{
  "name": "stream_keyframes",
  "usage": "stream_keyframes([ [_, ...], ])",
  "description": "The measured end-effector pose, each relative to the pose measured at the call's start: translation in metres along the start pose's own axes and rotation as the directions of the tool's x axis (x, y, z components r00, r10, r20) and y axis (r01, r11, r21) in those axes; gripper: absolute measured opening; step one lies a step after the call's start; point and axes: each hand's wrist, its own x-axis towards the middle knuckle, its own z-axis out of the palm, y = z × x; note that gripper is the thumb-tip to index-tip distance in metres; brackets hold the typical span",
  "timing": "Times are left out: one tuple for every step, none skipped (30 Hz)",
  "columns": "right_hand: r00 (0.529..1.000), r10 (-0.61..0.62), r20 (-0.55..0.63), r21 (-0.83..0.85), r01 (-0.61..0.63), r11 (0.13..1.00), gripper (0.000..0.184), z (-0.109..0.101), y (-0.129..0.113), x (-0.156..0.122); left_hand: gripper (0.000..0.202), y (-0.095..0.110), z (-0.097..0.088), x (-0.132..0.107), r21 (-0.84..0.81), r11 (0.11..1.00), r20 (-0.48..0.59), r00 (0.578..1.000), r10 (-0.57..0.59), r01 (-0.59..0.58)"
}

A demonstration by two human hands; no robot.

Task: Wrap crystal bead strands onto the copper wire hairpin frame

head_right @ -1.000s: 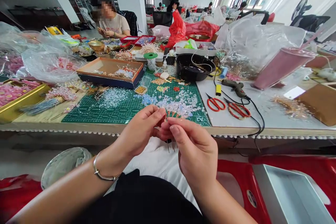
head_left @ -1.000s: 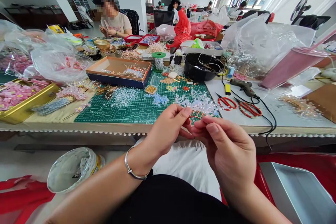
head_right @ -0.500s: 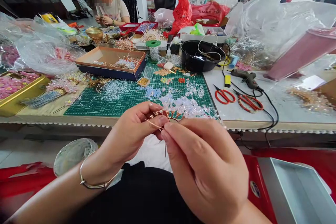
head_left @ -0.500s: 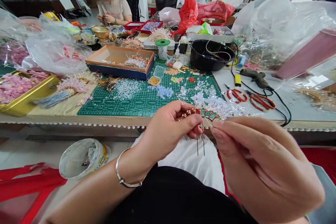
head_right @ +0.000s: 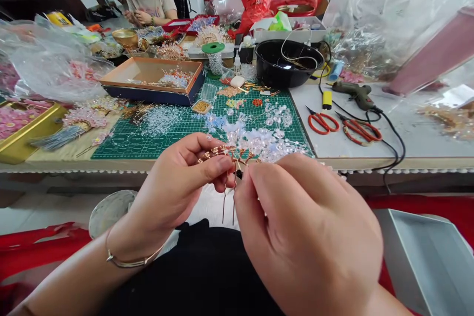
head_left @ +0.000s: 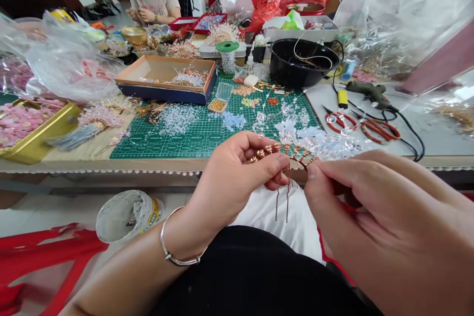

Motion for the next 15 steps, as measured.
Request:
stream_keyframes([
  [1.0, 0.009, 0.015, 0.0, -0.009, 1.0, 0.016, -0.0008, 0.0001, 0.0006, 0.024, -0.0006, 0.0001, 0.0, 0.007, 1.0, -0.003, 1.0, 0.003, -0.003],
  [1.0, 0.011, 0.025, 0.004, -0.011, 1.0, 0.018, -0.0013, 0.0003, 0.0011, 0.024, -0.0012, 0.0002, 0.0, 0.012, 1.0, -0.006, 1.0, 0.004, -0.004],
  [0.999, 0.007, 0.034, 0.009, -0.007, 1.0, 0.02, -0.0014, 0.0005, 0.0016, 0.024, -0.0016, 0.0004, 0.0001, 0.016, 1.0, -0.009, 1.0, 0.005, -0.005],
  [0.999, 0.004, 0.04, 0.015, -0.005, 1.0, 0.021, -0.0012, 0.0007, 0.0018, 0.024, -0.0019, 0.0006, 0.0002, 0.021, 1.0, -0.012, 1.0, 0.006, -0.006],
  [0.999, 0.001, 0.042, 0.019, -0.001, 1.0, 0.022, -0.0008, 0.0012, 0.0018, 0.024, -0.002, 0.0009, 0.0002, 0.026, 1.0, -0.014, 1.0, 0.006, -0.006],
  [0.999, 0.003, 0.043, 0.019, -0.004, 1.0, 0.022, -0.0003, 0.0017, 0.0015, 0.024, -0.0019, 0.0012, 0.0002, 0.032, 0.999, -0.015, 1.0, 0.004, -0.004],
  [0.999, 0.014, 0.038, 0.019, -0.015, 1.0, 0.022, 0.0003, 0.0024, 0.0012, 0.024, -0.0017, 0.0016, 0.0, 0.038, 0.999, -0.017, 1.0, 0.002, -0.001],
  [0.999, 0.027, 0.031, 0.02, -0.028, 0.999, 0.022, 0.0008, 0.0032, 0.0007, 0.024, -0.0015, 0.0021, -0.0002, 0.043, 0.999, -0.019, 1.0, -0.002, 0.003],
  [0.999, 0.037, 0.029, 0.02, -0.038, 0.999, 0.022, 0.0013, 0.0039, 0.0004, 0.024, -0.0012, 0.0025, -0.0005, 0.048, 0.999, -0.023, 1.0, -0.006, 0.007],
  [0.999, 0.043, 0.027, 0.018, -0.043, 0.999, 0.022, 0.0016, 0.0046, 0.0001, 0.024, -0.001, 0.003, -0.0008, 0.053, 0.999, -0.027, 1.0, -0.009, 0.011],
  [0.999, 0.044, 0.027, 0.016, -0.045, 0.999, 0.021, 0.0018, 0.0051, 0.0, 0.023, -0.0009, 0.0035, -0.0011, 0.059, 0.998, -0.032, 0.999, -0.011, 0.013],
  [0.998, 0.045, 0.031, 0.017, -0.046, 0.999, 0.021, 0.002, 0.0055, 0.0001, 0.023, -0.001, 0.0039, -0.0014, 0.064, 0.998, -0.035, 0.999, -0.009, 0.011],
  [0.998, 0.046, 0.034, 0.019, -0.047, 0.999, 0.021, 0.002, 0.0057, 0.0003, 0.023, -0.0013, 0.0043, -0.0017, 0.07, 0.998, -0.037, 0.999, -0.004, 0.006],
  [0.998, 0.049, 0.035, 0.019, -0.049, 0.999, 0.021, 0.0019, 0.0057, 0.0004, 0.022, -0.0016, 0.0045, -0.0019, 0.076, 0.997, -0.036, 0.999, 0.002, 0.001],
  [0.998, 0.05, 0.04, 0.018, -0.051, 0.999, 0.02, 0.0017, 0.0057, 0.0005, 0.021, -0.0021, 0.0047, -0.0019, 0.081, 0.997, -0.034, 0.999, 0.007, -0.004],
])
